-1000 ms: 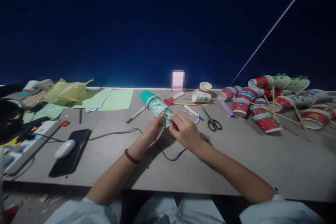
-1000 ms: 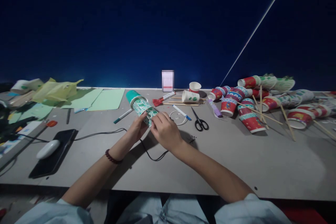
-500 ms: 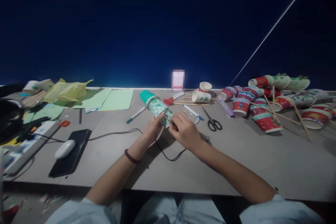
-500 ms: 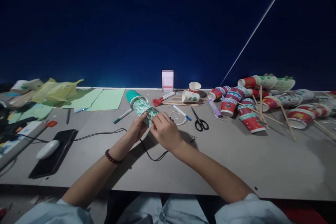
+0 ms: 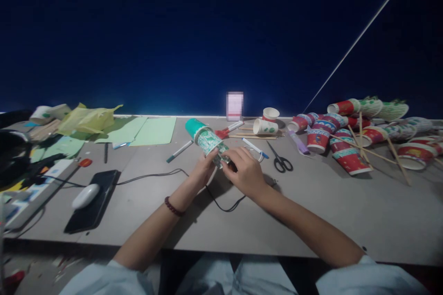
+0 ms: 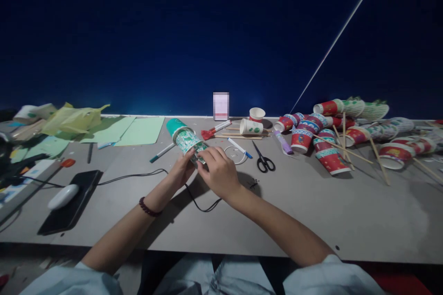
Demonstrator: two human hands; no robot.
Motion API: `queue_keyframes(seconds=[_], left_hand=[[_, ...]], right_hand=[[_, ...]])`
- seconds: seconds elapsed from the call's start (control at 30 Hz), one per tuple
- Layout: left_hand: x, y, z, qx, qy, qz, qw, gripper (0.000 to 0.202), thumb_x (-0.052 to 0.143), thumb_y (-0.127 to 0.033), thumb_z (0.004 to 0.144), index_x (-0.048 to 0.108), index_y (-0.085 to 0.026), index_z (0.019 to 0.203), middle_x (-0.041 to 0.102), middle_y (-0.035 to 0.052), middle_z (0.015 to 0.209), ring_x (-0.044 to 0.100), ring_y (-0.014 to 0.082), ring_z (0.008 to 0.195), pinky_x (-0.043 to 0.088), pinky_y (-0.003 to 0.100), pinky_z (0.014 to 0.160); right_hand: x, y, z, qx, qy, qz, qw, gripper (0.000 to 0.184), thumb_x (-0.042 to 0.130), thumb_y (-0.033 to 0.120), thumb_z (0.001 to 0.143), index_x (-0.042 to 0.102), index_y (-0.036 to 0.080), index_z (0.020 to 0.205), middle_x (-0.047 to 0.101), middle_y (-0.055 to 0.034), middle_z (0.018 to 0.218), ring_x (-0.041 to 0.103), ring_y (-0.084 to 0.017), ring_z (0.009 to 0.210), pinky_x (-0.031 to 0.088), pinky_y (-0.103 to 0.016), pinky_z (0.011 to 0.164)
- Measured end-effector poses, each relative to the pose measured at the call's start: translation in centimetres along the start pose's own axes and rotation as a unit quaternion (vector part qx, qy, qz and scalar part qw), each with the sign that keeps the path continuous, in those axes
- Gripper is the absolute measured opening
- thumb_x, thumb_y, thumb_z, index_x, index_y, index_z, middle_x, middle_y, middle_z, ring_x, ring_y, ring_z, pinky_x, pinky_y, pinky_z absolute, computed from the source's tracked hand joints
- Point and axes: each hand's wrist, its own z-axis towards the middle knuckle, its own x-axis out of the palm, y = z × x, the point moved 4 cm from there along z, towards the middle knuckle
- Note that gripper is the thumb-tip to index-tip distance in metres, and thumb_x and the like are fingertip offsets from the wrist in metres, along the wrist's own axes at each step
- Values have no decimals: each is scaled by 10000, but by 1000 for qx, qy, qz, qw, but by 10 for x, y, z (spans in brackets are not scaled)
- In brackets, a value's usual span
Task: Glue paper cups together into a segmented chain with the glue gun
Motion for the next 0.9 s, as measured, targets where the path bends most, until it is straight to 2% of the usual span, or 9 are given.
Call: queue_keyframes(seconds=[0.9], left_hand=[[1, -1, -1, 5, -25, 22, 999, 357, 818, -330, 627, 625, -146, 865, 656, 3, 760, 617, 145, 711, 485, 276, 734]], right_hand=[[3, -3, 1, 21, 6, 14, 1000, 121, 535, 131, 842, 633, 203, 833, 655, -53, 827, 587, -205, 847, 491, -333, 759]])
